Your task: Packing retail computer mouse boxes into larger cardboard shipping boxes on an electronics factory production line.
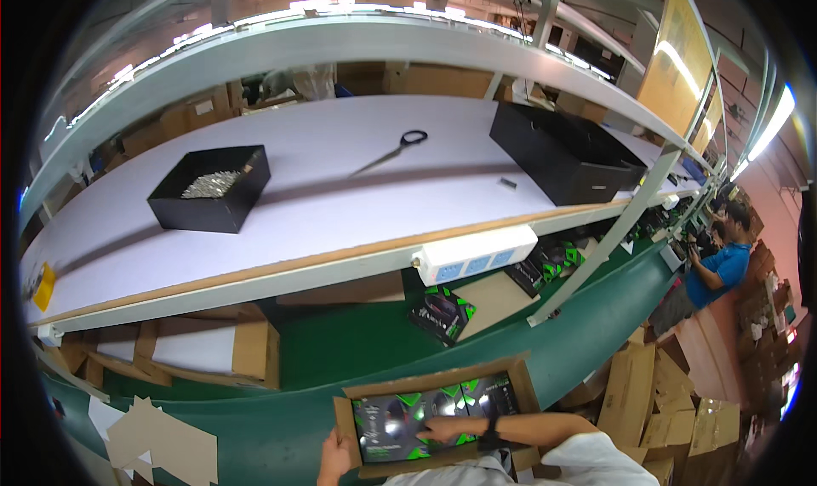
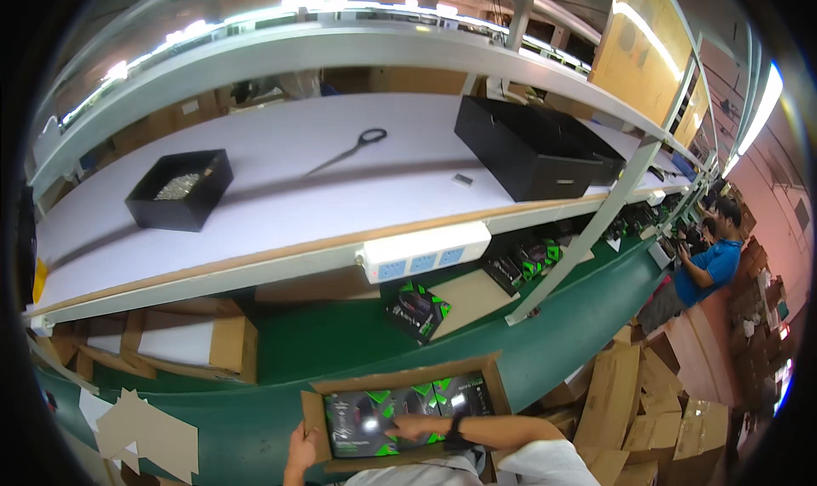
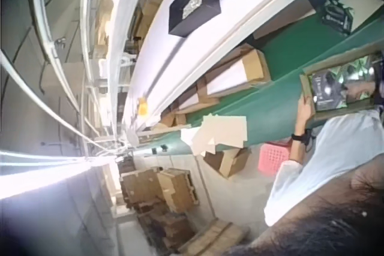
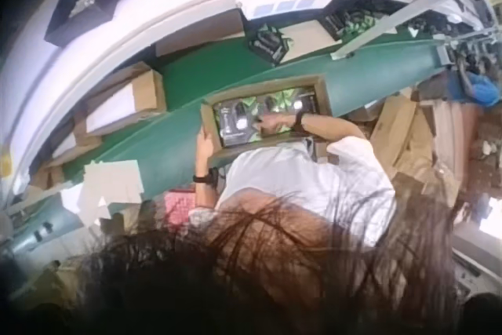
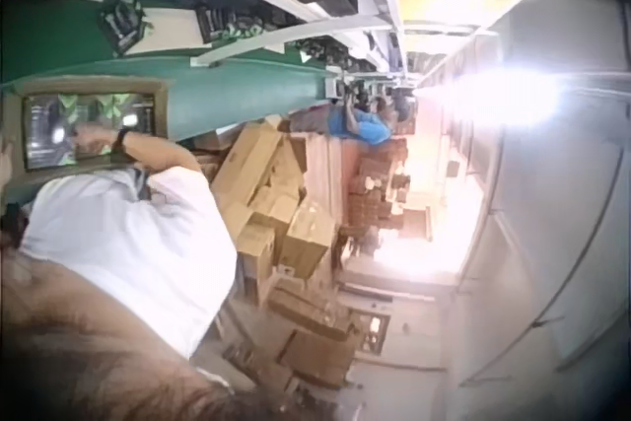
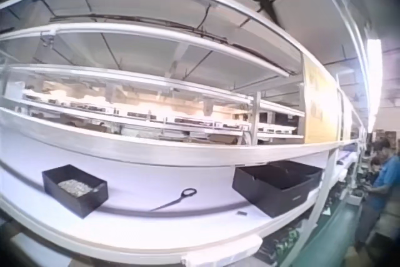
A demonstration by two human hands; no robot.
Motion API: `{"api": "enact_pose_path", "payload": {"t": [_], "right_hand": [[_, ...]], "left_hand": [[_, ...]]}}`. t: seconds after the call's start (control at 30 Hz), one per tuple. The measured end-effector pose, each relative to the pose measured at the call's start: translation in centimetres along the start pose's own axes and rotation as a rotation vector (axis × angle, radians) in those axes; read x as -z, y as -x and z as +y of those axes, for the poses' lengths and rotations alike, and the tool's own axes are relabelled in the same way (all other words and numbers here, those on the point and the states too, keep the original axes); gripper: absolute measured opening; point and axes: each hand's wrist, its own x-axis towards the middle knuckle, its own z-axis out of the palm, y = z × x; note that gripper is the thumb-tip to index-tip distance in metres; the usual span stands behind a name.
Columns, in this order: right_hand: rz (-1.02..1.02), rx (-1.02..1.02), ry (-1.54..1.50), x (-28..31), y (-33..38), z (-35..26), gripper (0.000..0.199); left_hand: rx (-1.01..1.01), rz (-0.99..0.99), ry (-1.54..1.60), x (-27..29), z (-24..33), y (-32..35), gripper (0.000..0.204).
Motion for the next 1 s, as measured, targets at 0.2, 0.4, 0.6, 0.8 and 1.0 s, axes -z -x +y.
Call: {"api": "enact_pose_path", "payload": {"t": [0.2, 0.4, 0.6, 0.8, 1.0], "right_hand": [[0.025, -0.163, -0.109, 3.5, -0.8, -2.3, 0.07], [-0.044, 0.129, -0.666, 16.3, 10.1, -2.7, 0.052], [0.749, -0.116, -0.295, 26.2, 4.7, 10.0, 0.064], [0.855, -0.07, -0.306, 24.3, -5.3, 24.4, 0.079], [0.826, -0.093, -0.302, 21.6, -8.9, 22.3, 0.078]], "left_hand": [[0.038, 0.005, 0.251, -0.6, -2.2, -0.7, 0.034], [-0.021, -0.075, 0.063, 0.8, 2.1, -1.0, 0.039], [0.06, -0.288, -0.312, 3.1, 5.1, -2.7, 0.042], [0.118, -0.409, -0.272, 2.9, 2.0, -2.9, 0.041], [0.212, -0.261, -0.108, 2.5, 2.0, -2.4, 0.036]]}}
